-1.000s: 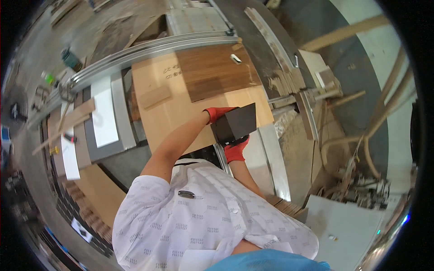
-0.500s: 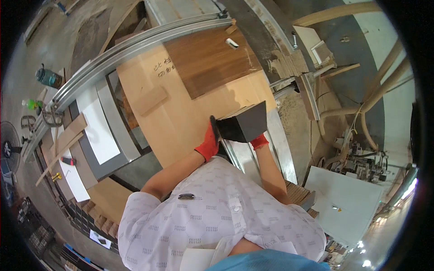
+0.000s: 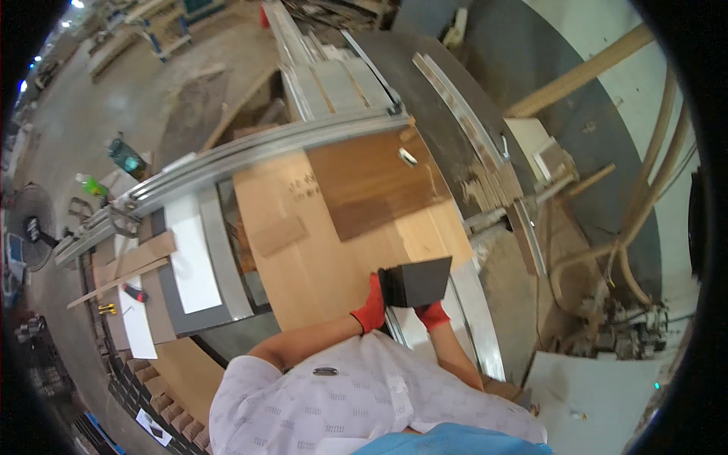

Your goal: The person picks up small, dark rectangular wood pieces from a table saw and stacks them onto a larger pile on the floor. The person repeatedly moves between the saw and the floor pile, handling the wood pieces one by one or in small groups.

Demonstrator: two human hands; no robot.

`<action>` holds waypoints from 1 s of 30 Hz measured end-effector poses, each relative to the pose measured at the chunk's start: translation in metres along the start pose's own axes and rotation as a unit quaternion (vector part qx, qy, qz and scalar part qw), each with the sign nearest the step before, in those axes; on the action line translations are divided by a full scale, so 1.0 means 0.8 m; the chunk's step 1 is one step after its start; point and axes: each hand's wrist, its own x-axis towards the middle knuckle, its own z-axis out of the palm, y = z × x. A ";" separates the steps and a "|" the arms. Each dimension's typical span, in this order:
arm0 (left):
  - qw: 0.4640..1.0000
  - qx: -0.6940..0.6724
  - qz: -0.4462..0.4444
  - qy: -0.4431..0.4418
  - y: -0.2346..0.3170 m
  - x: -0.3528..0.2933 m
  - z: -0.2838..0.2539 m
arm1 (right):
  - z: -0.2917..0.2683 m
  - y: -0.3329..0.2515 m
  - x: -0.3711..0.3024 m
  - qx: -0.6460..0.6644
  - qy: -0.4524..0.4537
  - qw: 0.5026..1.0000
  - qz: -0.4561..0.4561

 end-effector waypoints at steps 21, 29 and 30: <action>0.948 0.310 -0.002 -0.072 0.068 0.001 0.005 | -0.007 0.057 0.001 0.231 0.282 0.922 0.133; 0.934 0.334 -0.004 -0.123 0.081 0.011 -0.007 | 0.001 0.079 -0.016 0.406 0.250 0.862 0.170; 0.936 0.325 -0.019 -0.133 0.076 0.019 -0.006 | 0.003 0.073 -0.019 0.443 0.221 0.855 0.155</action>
